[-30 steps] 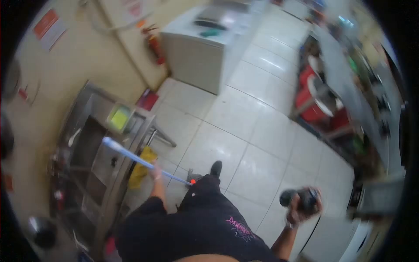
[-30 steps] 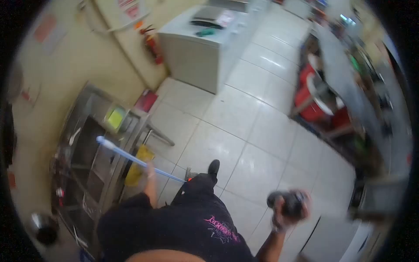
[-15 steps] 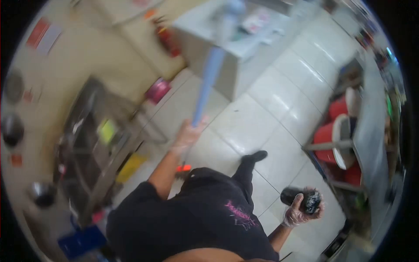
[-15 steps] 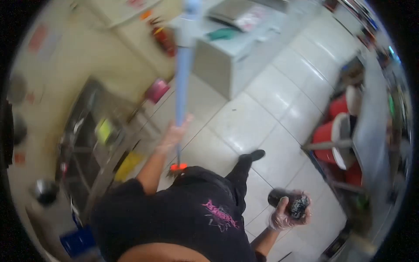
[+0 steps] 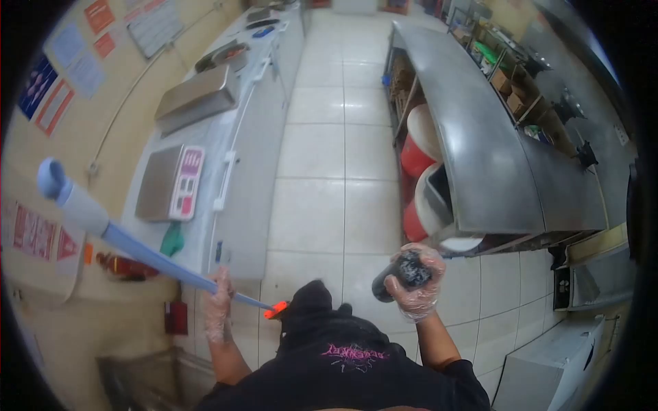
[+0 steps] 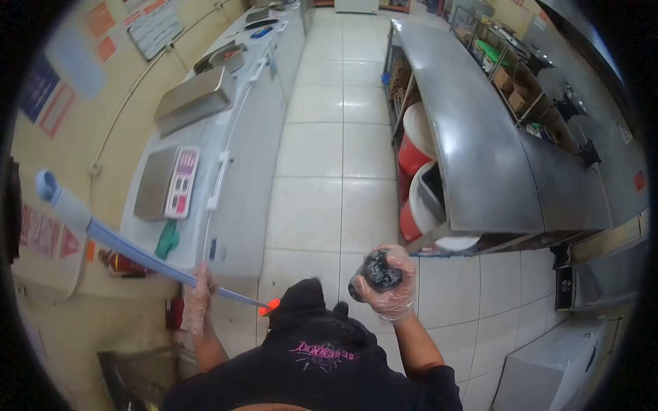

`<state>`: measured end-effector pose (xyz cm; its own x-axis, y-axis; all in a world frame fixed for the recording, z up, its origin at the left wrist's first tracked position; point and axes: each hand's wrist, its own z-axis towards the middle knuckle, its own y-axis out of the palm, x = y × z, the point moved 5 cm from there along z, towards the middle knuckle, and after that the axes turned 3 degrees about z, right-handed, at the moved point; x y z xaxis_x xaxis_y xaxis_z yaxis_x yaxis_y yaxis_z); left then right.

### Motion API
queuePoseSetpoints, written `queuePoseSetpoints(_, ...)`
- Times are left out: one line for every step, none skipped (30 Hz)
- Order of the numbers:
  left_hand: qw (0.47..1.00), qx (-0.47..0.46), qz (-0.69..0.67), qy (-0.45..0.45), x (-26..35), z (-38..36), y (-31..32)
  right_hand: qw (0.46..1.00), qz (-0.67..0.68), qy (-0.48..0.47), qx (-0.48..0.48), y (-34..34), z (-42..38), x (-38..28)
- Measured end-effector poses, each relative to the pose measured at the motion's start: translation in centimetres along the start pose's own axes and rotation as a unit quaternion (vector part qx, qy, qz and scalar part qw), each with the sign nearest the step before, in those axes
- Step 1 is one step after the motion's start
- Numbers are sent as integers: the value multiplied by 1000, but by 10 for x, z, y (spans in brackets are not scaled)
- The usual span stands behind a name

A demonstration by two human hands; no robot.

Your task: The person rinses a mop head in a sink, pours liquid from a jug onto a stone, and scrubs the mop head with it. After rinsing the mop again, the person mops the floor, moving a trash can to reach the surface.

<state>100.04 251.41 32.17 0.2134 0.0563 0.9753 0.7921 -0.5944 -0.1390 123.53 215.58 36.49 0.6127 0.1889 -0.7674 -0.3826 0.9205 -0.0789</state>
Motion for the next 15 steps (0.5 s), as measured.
queuePoseSetpoints(1000,-5,-2,6,7,42,45,1000,3,19,-17,-13,36,44)
queuePoseSetpoints(1000,-18,-15,9,8,54,47,1000,-1,21,-22,-6,37,50)
queuePoseSetpoints(999,-31,-29,1,7,57,50,999,-5,26,-24,-2,37,54)
queuePoseSetpoints(999,-31,-28,-9,8,60,55,997,15,68,-15,2,37,63)
queuePoseSetpoints(999,-23,-46,-2,11,67,65,994,30,109,-5,2,36,72)
queuePoseSetpoints(998,-17,-67,14,16,81,77,987,23,156,6,0,36,90)
queuePoseSetpoints(997,-27,-70,17,14,94,81,988,16,152,13,-1,40,90)
queuePoseSetpoints(996,-42,-73,24,13,114,86,985,-77,156,7,-2,50,94)
queuePoseSetpoints(994,-54,-81,44,19,144,96,975,-167,147,4,-2,71,106)
queuePoseSetpoints(992,-61,-87,63,28,169,110,977,-152,145,29,-1,88,120)
queuePoseSetpoints(993,-49,-93,49,32,203,126,976,-147,157,30,5,114,138)
queuePoseSetpoints(994,-37,-97,37,41,222,133,980,-113,155,52,11,123,142)
queuePoseSetpoints(993,-43,-99,44,46,236,142,981,-82,161,71,15,125,145)
queuePoseSetpoints(990,-87,-100,51,55,257,157,979,-61,181,69,23,138,149)
queuePoseSetpoints(984,-133,-100,59,68,268,174,979,-58,180,81,23,145,153)
